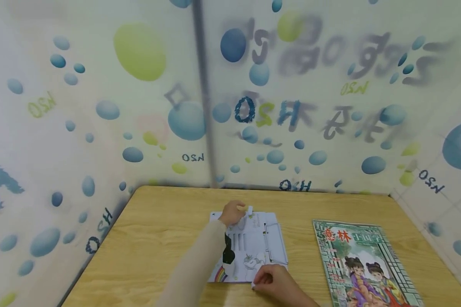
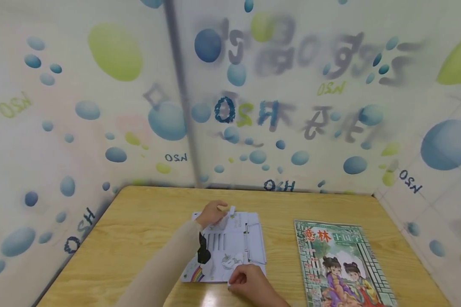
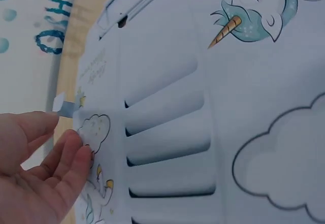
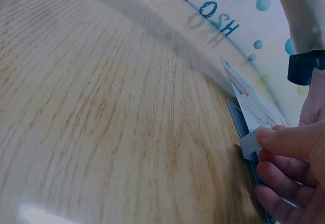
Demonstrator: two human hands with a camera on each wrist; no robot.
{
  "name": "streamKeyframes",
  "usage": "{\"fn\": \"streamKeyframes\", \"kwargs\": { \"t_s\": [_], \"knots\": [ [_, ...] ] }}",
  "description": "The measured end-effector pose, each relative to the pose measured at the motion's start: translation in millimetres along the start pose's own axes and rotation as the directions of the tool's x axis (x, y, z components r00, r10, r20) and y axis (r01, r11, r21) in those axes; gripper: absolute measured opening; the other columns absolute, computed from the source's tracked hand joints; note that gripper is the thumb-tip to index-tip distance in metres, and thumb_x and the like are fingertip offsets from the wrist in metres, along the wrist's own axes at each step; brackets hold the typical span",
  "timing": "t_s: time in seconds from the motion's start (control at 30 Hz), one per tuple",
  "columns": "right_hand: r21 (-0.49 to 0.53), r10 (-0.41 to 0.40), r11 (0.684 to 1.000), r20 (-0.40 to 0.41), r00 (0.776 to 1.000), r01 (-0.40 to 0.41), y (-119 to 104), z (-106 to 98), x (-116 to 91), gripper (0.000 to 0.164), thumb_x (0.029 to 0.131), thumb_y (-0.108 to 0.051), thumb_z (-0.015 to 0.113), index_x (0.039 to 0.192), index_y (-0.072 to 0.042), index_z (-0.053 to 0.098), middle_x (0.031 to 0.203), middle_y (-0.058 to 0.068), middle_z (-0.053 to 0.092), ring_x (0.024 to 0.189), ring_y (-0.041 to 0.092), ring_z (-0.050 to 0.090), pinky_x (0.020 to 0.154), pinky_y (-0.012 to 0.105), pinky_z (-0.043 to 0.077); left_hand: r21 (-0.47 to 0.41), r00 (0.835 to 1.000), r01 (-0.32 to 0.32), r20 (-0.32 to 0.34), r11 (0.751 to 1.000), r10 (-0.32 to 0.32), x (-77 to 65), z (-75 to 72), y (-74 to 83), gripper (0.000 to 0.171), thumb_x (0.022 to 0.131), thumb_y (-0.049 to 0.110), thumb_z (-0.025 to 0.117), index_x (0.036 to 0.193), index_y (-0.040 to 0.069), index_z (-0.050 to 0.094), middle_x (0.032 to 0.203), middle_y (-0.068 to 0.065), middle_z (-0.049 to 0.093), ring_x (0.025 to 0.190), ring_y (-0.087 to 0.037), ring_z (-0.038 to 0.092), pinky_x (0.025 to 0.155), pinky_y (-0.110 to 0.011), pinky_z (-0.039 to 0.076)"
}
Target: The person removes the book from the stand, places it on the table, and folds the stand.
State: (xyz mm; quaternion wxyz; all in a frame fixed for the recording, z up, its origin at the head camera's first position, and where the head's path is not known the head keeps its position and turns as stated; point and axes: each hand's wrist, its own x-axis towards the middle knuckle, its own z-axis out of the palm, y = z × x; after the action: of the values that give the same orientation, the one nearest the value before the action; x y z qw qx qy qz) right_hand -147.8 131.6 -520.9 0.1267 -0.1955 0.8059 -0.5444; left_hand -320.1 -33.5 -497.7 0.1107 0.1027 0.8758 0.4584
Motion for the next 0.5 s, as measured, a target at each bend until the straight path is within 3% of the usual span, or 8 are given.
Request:
{"fn": "streamKeyframes", "kwargs": {
  "t_s": [0.13, 0.5],
  "knots": [
    [0.013, 0.010, 1.000, -0.002, 1.000, -0.010, 1.2, 2.0, 0.9, 0.009, 0.077, -0.010, 0.073, 0.076, -0.006, 0.065, 0.069, -0.008, 0.058, 0.063, 0.002, 0.053, 0.057, 0.021, 0.047, -0.007, 0.999, -0.046, -0.017, 0.999, 0.046, 5.5, 6.0, -5.5, 0.032, 0.088, 0.002, 0.058, 0.120, -0.004, 0.056, 0.118, -0.018, 0.056, 0.088, -0.026, 0.059, 0.068, -0.034, 0.049],
    [0.047, 0.033, 0.998, 0.001, 0.999, -0.033, 7.7, 1.3, 0.2, 0.011, 0.079, -0.014, 0.071, 0.078, -0.008, 0.062, 0.067, -0.007, 0.056, 0.061, 0.002, 0.051, 0.054, 0.020, 0.044, -0.034, 0.998, -0.025, -0.060, 0.999, 0.022, 7.0, 14.0, -5.7, 0.026, 0.090, 0.008, 0.056, 0.115, 0.002, 0.062, 0.116, -0.014, 0.058, 0.092, -0.026, 0.057, 0.071, -0.038, 0.048]
  ]
}}
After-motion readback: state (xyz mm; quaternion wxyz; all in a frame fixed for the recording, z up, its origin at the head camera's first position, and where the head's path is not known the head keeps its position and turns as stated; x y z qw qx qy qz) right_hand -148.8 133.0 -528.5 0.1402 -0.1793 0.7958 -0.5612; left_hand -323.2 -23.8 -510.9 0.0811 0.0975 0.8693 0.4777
